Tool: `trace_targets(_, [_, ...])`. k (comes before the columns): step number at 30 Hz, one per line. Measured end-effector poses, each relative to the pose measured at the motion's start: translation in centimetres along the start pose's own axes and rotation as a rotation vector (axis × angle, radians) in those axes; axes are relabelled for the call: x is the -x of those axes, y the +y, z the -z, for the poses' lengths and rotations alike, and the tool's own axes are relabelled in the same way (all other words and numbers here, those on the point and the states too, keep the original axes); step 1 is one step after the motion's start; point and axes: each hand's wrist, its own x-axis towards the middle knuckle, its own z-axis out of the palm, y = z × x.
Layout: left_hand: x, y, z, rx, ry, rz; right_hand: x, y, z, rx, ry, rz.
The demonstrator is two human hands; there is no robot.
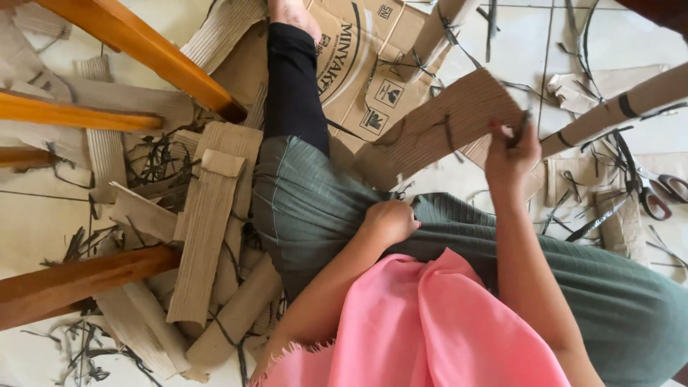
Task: The person sits on the floor and wraps strips of corrugated cardboard around the legs of a wooden table. They secure the cardboard with black string, tying knots to hold the material in place.
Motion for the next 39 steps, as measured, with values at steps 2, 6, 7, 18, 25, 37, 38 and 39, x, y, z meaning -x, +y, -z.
trace_targets(2, [2.8, 1.4, 2.1, 0.066, 0.176, -0.045, -1.0, -1.3, 1.6, -0.063, -0.015, 0.000])
trace_targets(6, [4.0, 2.6, 3.9, 0.184, 1.029, -0.268, -2.6, -2.2, 4.0, -0.133, -0.073, 0.076])
trace_targets(7, [3.5, 2.5, 4.3, 0.180, 1.025, -0.273, -2.7, -3.6, 4.0, -0.132, -0.066, 0.074])
trace_targets(18, [-4.1, -0.1, 0.6, 0.681, 1.116, -0.255, -0.3, -9.9, 2.0, 0.130, -0.138, 0.055])
trace_targets(25, [-5.1, -0.6, -0.3, 0.764, 1.148, -0.312, 6.9, -5.6, -0.3, 0.208, -0.262, 0.125])
trace_targets(37, [-3.0, 1.0, 1.6, 0.675, 1.233, -0.389, 7.2, -1.5, -2.2, 0.267, -0.413, -0.044])
trace_targets(38, [-2.8, 0.8, 2.0, 0.639, 1.283, -0.362, 6.4, -1.9, -1.8, 0.147, -0.344, -0.115])
trace_targets(39, [-2.7, 0.7, 2.4, 0.602, 1.332, -0.334, 5.5, -2.3, -1.4, 0.027, -0.273, -0.186])
